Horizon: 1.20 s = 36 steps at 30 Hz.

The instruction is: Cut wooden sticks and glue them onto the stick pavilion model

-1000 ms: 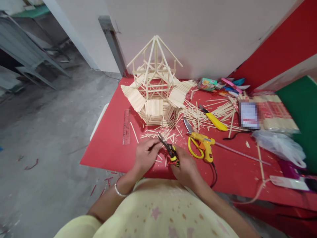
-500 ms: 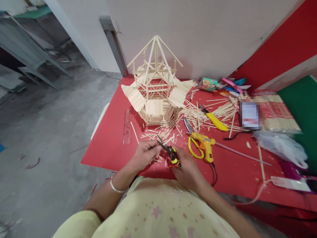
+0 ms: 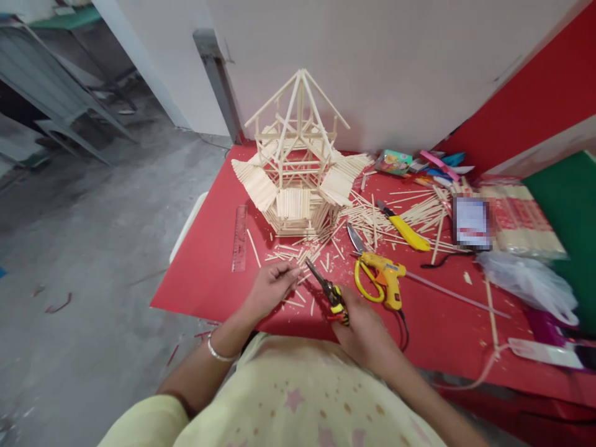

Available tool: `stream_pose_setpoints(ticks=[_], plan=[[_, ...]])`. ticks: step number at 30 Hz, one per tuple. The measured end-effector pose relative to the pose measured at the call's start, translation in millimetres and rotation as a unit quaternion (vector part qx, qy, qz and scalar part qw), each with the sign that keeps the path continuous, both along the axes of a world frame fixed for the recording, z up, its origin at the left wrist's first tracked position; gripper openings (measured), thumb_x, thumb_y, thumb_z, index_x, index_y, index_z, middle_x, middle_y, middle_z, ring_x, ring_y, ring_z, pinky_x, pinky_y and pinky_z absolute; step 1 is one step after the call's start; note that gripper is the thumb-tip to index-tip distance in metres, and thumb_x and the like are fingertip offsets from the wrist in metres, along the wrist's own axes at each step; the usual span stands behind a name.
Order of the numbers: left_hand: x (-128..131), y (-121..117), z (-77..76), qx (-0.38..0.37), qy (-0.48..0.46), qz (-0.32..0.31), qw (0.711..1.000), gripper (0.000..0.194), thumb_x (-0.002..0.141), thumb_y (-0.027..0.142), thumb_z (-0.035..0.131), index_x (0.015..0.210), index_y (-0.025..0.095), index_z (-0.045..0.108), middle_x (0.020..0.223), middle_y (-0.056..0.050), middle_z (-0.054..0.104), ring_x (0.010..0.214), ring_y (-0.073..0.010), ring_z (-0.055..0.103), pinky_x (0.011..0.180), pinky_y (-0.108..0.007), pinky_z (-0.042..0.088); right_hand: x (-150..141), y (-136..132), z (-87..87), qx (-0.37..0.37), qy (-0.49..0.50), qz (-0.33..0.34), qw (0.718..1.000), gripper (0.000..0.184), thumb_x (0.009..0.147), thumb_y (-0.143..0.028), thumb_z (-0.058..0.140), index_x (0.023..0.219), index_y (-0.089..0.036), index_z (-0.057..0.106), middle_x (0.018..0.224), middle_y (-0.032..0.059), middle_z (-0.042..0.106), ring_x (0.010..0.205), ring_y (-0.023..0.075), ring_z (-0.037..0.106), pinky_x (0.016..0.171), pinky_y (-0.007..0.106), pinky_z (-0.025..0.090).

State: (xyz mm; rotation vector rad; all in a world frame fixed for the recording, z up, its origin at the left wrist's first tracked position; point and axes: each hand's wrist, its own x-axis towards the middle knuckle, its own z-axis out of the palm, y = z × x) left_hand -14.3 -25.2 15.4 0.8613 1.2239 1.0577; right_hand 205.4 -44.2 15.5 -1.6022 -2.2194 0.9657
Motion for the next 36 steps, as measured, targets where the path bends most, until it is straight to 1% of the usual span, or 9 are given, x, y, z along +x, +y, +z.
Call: stream_pose_setpoints(ticks=[4,8,12,15,17,20,24,30,36], plan=[[-4,-1,-10.1,0.018,0.001,0.046,0.999,0.035,0.082,0.048,0.072,0.081,0.014,0.066,0.06,0.0,0.062,0.039,-0.0043,0.042,0.039,-0.018,0.03,-1,-5,-3.1,0.079,-0.105,-0.025,0.991,0.059,0.081,-0.021,0.059,0.138,-0.019,0.046,0.116,0.0153,0.065,0.111,0.0304,0.061,0.091,0.04,0.047],[-8,2,-15.7,0.048,0.0,0.11,0.993,0.031,0.08,0.044,0.076,0.086,0.015,0.068,0.063,0.0,0.066,0.04,-0.0045,0.044,0.041,-0.018,0.032,-11,0,-9.4,0.124,-0.204,-0.017,0.971,0.063,0.083,-0.04,0.065,0.139,-0.013,0.05,0.11,0.02,0.064,0.103,0.0369,0.06,0.084,0.048,0.047],[-8,8,-18.9,0.079,0.013,0.122,0.989,0.026,0.079,0.04,0.078,0.086,0.015,0.072,0.069,0.0,0.065,0.049,-0.005,0.047,0.045,-0.018,0.034,-21,10,-15.7,0.184,-0.216,-0.03,0.959,0.071,0.084,-0.053,0.065,0.14,-0.012,0.051,0.112,0.0224,0.063,0.101,0.0376,0.058,0.081,0.05,0.045],[-4,11,-18.3,0.06,-0.018,0.12,0.991,0.028,0.077,0.041,0.079,0.086,0.015,0.074,0.063,0.001,0.06,0.047,-0.0048,0.044,0.042,-0.018,0.031,-24,17,-13.2,0.227,-0.155,-0.033,0.961,0.065,0.086,-0.057,0.062,0.137,-0.017,0.054,0.121,0.0199,0.062,0.109,0.0366,0.056,0.089,0.051,0.043],[0,12,-15.8,0.025,-0.058,0.106,0.992,0.031,0.076,0.042,0.08,0.089,0.015,0.075,0.055,0.003,0.056,0.042,-0.0043,0.04,0.039,-0.018,0.028,-26,23,-5.5,0.237,-0.071,-0.016,0.969,0.05,0.091,-0.049,0.06,0.132,-0.022,0.059,0.123,0.0151,0.063,0.112,0.0321,0.057,0.093,0.047,0.044],[4,13,-8.7,-0.002,-0.099,0.09,0.991,0.036,0.071,0.04,0.083,0.094,0.014,0.075,0.051,0.004,0.056,0.038,-0.0047,0.04,0.039,-0.018,0.03,-30,35,10.0,0.22,0.086,-0.003,0.972,0.031,0.098,-0.034,0.052,0.124,-0.025,0.065,0.112,0.0081,0.07,0.104,0.0217,0.063,0.093,0.037,0.048],[6,14,3.9,0.013,-0.072,0.094,0.993,0.033,0.067,0.033,0.085,0.092,0.013,0.077,0.06,0.0,0.064,0.046,-0.0076,0.05,0.044,-0.02,0.04,-40,54,21.7,0.167,0.189,-0.007,0.968,0.027,0.098,-0.033,0.054,0.121,-0.027,0.067,0.111,0.0041,0.073,0.104,0.0183,0.065,0.094,0.033,0.05],[5,19,5.6,0.039,-0.038,0.077,0.996,0.028,0.07,0.032,0.084,0.088,0.013,0.077,0.063,-0.001,0.067,0.051,-0.0087,0.055,0.048,-0.02,0.044,-55,69,15.1,0.135,0.276,-0.007,0.952,0.019,0.096,-0.029,0.058,0.104,-0.026,0.074,0.101,0.0025,0.074,0.097,0.0163,0.066,0.088,0.032,0.052],[16,20,-7.5,-0.061,-0.235,0.072,0.967,0.039,0.063,0.03,0.09,0.092,0.015,0.069,0.066,0.002,0.062,0.049,-0.0053,0.049,0.042,-0.016,0.034,-56,67,7.4,0.183,0.322,-0.095,0.924,0.015,0.093,-0.031,0.063,0.098,-0.029,0.077,0.093,0.0016,0.075,0.091,0.0168,0.066,0.085,0.034,0.053]])
